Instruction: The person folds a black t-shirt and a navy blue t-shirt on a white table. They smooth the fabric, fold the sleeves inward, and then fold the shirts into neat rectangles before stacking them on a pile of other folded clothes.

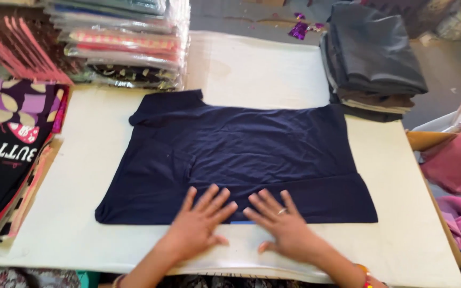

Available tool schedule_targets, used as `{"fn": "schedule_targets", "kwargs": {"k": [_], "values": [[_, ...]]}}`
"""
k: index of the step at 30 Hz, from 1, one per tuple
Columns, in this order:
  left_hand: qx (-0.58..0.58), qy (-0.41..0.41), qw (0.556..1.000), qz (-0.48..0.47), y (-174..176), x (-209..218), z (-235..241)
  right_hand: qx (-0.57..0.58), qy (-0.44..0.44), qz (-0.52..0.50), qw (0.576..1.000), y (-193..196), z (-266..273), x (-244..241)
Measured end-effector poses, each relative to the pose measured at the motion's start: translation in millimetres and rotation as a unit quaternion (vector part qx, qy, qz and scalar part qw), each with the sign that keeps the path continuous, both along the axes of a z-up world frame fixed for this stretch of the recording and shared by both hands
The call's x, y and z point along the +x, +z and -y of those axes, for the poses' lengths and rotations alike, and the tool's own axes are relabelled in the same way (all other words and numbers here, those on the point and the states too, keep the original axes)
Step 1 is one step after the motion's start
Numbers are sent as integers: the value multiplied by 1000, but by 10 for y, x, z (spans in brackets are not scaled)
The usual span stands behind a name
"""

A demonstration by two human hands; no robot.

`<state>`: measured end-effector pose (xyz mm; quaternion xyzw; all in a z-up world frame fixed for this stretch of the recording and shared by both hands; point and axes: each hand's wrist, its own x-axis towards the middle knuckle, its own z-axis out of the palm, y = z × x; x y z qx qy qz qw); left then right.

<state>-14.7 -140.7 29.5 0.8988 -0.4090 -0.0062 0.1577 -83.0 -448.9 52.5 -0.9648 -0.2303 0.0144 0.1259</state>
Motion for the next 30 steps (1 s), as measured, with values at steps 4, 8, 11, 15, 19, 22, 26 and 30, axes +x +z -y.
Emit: {"fn": "schedule_targets", "kwargs": {"k": [4, 8, 11, 15, 19, 22, 26, 30], "values": [[21, -7, 1000, -14, -65, 166, -219, -14, -1, -31, 999, -56, 385, 107], [-14, 170, 982, 78, -208, 208, -1076, -65, -249, 32, 966, -343, 1539, -63], [8, 266, 960, 85, -515, 105, -1684, -28, -307, 38, 950, -395, 2015, -480], [-45, 253, 961, 100, -915, 63, -2247, 36, -284, 54, 957, -379, 1982, -825], [43, 234, 965, 113, -1116, 231, -2390, 70, -288, 84, 951, -171, 1681, -836], [95, 226, 960, 138, -1154, 390, -2429, 42, -301, 156, 940, -23, 1531, -743], [26, 178, 973, 142, -1106, 490, -2433, -16, -280, 255, 925, 1, 1518, -681], [133, 275, 943, 131, -629, 325, -2121, -30, -274, 297, 914, 79, 1489, -668]]}}
